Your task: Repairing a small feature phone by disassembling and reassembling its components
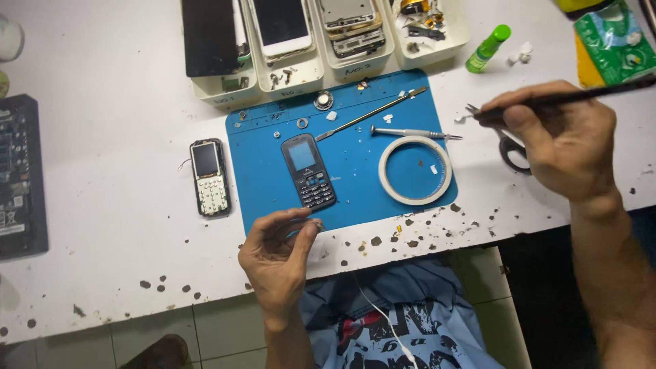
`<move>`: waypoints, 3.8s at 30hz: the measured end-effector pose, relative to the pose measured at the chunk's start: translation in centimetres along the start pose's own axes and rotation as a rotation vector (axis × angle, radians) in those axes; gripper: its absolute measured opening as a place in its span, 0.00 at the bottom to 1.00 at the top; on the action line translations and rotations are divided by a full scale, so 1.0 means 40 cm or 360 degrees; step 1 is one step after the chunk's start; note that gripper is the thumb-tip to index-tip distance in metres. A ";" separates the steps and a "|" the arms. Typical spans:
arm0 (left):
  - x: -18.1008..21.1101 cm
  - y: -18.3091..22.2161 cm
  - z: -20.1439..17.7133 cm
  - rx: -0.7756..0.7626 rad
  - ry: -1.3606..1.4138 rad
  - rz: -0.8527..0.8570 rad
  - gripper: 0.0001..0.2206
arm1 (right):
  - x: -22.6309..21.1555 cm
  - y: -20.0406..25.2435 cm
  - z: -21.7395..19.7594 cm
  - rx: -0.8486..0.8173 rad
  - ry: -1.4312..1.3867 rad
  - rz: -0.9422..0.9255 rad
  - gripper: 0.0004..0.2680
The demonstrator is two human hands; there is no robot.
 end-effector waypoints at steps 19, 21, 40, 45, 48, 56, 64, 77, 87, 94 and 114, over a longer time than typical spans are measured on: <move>-0.003 -0.004 0.003 0.0013 -0.0139 -0.0040 0.11 | 0.145 -0.090 -0.039 -0.0148 0.0481 -0.0100 0.08; -0.007 -0.002 0.002 0.0028 -0.0070 -0.0082 0.11 | 0.165 -0.087 -0.043 -0.0176 0.0655 -0.0023 0.10; -0.005 -0.008 -0.008 -0.0054 -0.0064 -0.0042 0.12 | 0.166 -0.110 -0.021 -0.0214 0.0506 -0.0286 0.10; -0.006 -0.004 -0.004 0.0028 -0.0047 -0.0076 0.11 | 0.171 -0.135 -0.060 -0.0475 0.0833 -0.0484 0.08; -0.006 -0.003 -0.005 0.0063 -0.0072 -0.0064 0.16 | 0.176 -0.123 -0.078 -0.0577 0.1173 -0.0364 0.13; -0.008 -0.003 -0.014 0.0050 0.0068 0.0061 0.17 | 0.210 -0.104 -0.072 -0.0486 0.1366 -0.0344 0.10; 0.013 -0.012 -0.039 0.0186 0.0072 0.0167 0.15 | 0.274 -0.081 -0.065 -0.0415 0.1517 -0.0230 0.11; 0.068 -0.033 0.017 -0.0242 0.0241 0.0373 0.12 | -0.152 -0.082 0.178 -0.0807 -0.0017 -0.0766 0.11; 0.089 -0.044 0.031 -0.0343 0.0096 0.0653 0.13 | -0.213 -0.086 0.265 -0.0495 -0.0039 -0.1486 0.06; 0.128 -0.051 0.016 -0.0454 0.0417 0.0089 0.11 | -0.196 -0.114 0.237 -0.0346 0.0235 -0.2012 0.06; 0.056 -0.057 0.063 -0.0064 0.0364 0.0050 0.17 | -0.174 -0.075 0.274 -0.0385 -0.0551 -0.0679 0.08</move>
Point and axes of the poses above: each hand's wrist, its own y-axis away from the middle knuckle, its own z-axis out of the palm, x = y × z, the point moved 1 cm from there along -y, towards the middle knuckle, and after that the axes turned 5 degrees about y, right-handed, at the moved point
